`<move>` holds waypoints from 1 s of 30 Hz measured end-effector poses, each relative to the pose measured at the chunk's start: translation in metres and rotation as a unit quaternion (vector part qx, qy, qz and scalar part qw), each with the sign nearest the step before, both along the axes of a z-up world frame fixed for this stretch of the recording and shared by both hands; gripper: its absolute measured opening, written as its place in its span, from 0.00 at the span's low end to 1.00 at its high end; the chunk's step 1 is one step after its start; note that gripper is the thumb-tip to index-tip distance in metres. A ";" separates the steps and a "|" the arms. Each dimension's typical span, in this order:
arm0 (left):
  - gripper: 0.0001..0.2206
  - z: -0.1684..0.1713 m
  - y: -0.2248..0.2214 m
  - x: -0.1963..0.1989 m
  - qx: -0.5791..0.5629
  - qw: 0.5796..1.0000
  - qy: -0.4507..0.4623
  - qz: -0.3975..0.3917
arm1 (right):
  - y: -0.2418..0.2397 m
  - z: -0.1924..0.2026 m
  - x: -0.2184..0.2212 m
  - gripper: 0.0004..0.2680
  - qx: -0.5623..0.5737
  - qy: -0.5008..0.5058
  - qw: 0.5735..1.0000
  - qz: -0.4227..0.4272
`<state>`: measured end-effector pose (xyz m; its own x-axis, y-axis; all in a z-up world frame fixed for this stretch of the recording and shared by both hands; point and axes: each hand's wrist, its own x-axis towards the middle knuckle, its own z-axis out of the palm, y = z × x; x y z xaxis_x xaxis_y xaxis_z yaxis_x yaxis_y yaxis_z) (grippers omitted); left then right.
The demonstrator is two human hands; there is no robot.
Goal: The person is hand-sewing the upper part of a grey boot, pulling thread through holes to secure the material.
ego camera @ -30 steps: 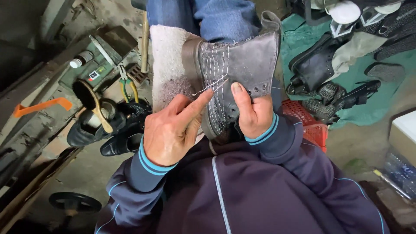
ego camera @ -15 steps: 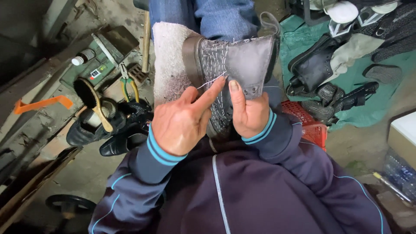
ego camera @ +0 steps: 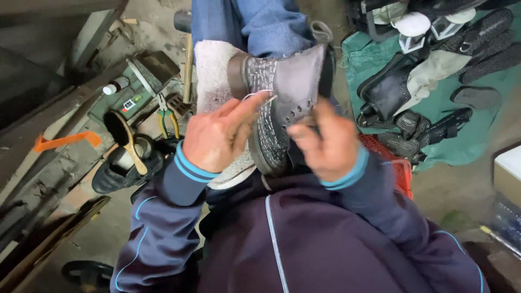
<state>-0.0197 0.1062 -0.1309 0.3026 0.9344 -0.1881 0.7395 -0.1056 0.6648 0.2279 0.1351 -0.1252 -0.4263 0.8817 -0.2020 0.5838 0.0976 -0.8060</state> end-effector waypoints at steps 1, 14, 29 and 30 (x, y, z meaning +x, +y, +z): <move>0.25 -0.001 0.000 -0.002 0.003 1.000 0.000 -0.001 | 0.004 0.007 0.013 0.15 0.003 0.000 1.000 -0.001; 0.14 0.003 0.008 -0.005 0.115 0.993 0.039 0.013 | 0.013 -0.033 0.003 0.02 0.332 -0.158 0.930 0.003; 0.08 0.005 0.015 0.006 0.112 0.990 0.081 0.017 | 0.028 0.018 0.039 0.03 -0.104 0.362 0.925 -0.046; 0.09 0.003 0.015 0.007 0.125 0.987 0.102 0.002 | 0.029 0.013 0.040 0.05 -0.177 0.460 0.868 -0.058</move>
